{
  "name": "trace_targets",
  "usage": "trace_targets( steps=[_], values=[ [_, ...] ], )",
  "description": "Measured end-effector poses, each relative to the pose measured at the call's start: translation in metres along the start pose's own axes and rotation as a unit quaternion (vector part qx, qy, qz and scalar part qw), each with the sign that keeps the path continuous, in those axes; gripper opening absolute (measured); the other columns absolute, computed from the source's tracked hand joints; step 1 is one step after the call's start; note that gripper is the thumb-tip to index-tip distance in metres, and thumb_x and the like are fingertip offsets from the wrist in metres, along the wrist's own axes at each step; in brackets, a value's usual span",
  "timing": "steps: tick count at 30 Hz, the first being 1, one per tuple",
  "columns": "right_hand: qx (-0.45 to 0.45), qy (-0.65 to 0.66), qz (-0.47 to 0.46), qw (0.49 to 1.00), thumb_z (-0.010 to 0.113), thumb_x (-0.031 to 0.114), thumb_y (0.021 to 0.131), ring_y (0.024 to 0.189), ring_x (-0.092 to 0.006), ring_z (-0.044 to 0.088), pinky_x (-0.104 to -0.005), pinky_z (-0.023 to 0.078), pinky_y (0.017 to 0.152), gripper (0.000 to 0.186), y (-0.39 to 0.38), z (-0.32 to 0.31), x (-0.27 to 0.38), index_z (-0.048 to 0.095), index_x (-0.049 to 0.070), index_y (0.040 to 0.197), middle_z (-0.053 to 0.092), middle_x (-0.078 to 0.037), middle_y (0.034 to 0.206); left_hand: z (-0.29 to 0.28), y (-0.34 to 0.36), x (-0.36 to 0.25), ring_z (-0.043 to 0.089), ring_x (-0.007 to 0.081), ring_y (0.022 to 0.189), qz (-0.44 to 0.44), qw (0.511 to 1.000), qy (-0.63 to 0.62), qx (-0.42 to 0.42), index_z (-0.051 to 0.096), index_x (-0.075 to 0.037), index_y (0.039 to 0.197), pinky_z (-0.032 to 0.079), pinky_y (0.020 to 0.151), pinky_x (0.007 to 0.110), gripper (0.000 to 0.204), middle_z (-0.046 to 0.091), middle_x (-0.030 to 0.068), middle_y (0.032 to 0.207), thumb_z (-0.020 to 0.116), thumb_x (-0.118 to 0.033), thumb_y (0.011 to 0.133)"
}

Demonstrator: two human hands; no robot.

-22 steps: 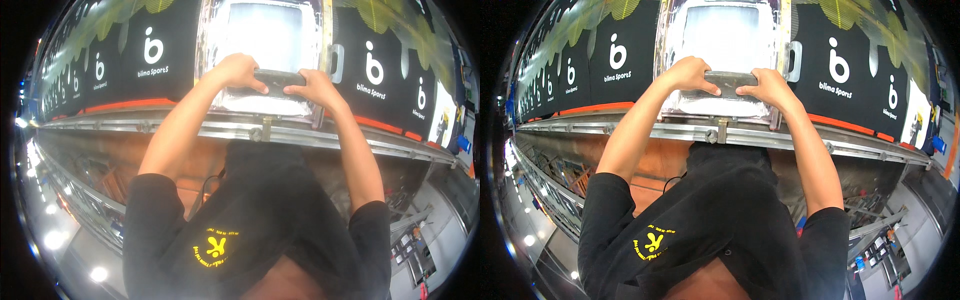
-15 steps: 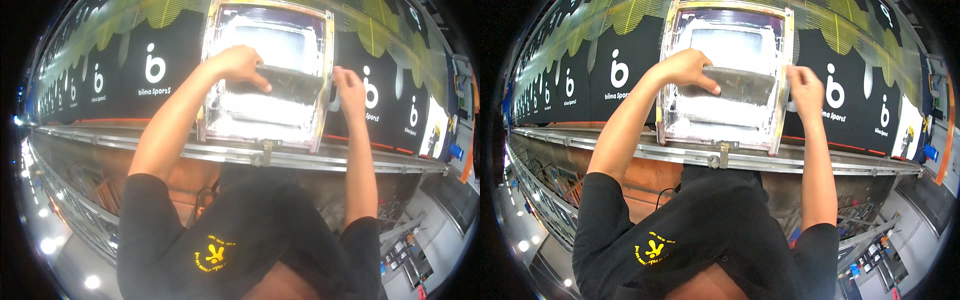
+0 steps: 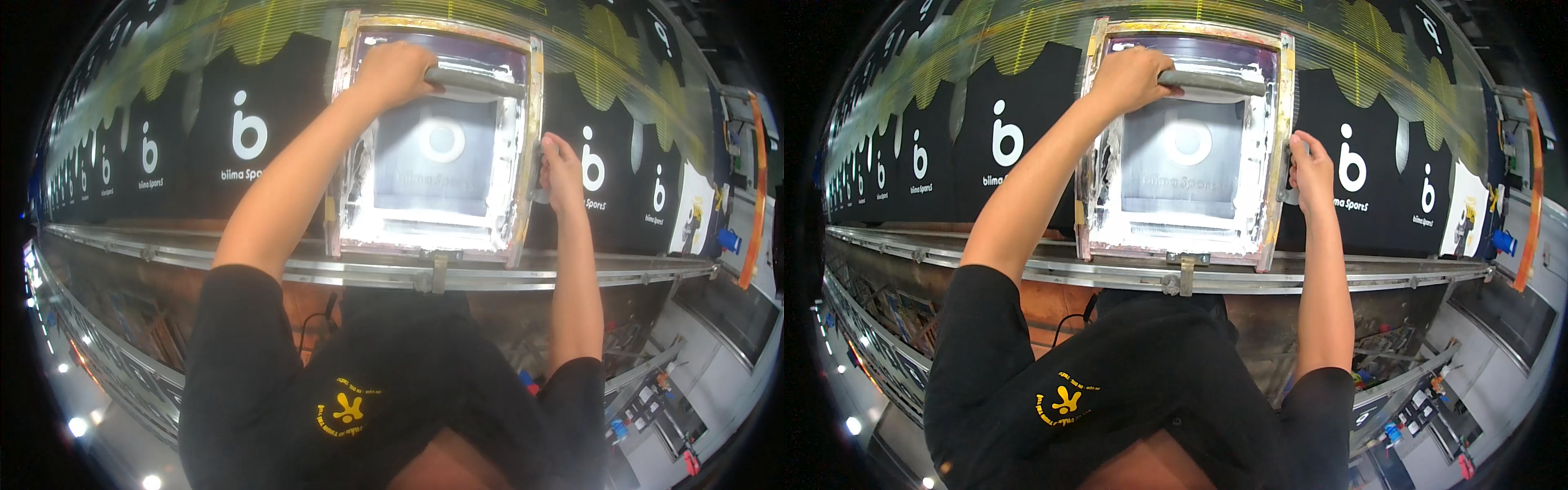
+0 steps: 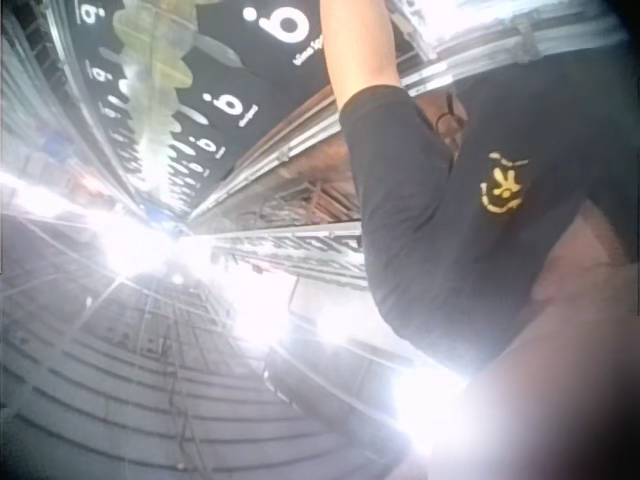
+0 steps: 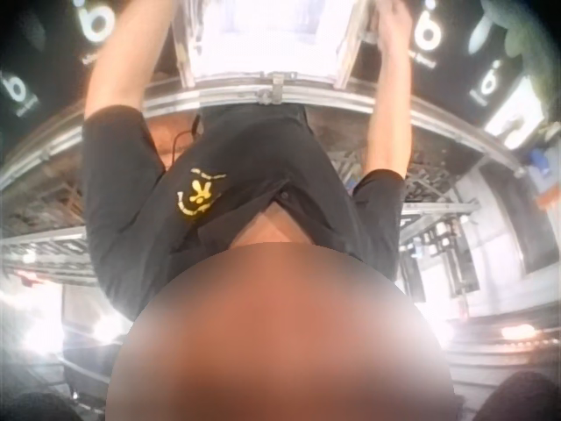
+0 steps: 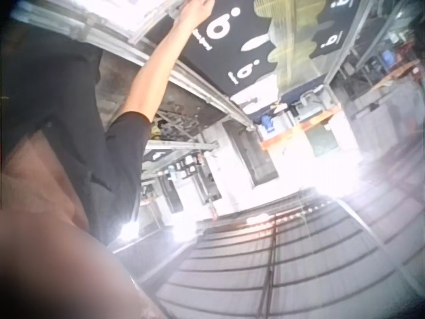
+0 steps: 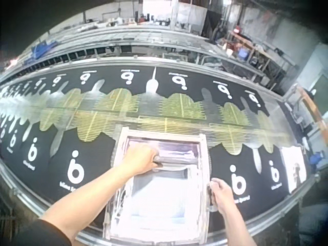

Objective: The person applies white ink to a screen printing frame using a small spatula, then uses a squeegee to pull the ink across the mesh onto a black t-shirt laid on a table. The person repeats the ink application and squeegee strokes multiple times.

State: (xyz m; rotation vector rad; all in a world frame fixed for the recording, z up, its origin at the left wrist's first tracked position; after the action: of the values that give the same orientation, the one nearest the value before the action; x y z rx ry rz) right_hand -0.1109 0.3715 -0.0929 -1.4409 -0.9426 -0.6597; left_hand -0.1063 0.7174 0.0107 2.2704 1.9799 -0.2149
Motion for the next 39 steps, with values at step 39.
trace_targets(
  steps=[39],
  values=[
    [-0.142, -0.145, -0.152, 0.967, 0.076, 0.032, 0.097, 0.087, -0.0188, 0.071, -0.0368, 0.056, 0.084, 0.034, -0.016, 0.144, 0.001, 0.072, 0.012, 0.124, 0.077, -0.01, 0.1, -0.058, -0.153, 0.079, 0.071, 0.0289, 0.078, -0.024, 0.998, 0.007, -0.052, 0.078, -0.013, 0.089, 0.054, 0.067, 0.042, 0.04, 0.074, 0.005, 0.081, 0.085, -0.052, 0.085]
  ],
)
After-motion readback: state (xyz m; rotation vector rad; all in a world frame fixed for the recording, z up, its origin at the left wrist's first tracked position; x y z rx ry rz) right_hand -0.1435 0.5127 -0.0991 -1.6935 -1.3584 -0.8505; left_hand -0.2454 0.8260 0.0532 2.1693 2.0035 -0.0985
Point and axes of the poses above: each hand's wrist, its own y-axis towards the middle knuckle, its own z-axis out of the palm, x = y × z, the point moved 10 cm from there along y, towards the middle knuckle
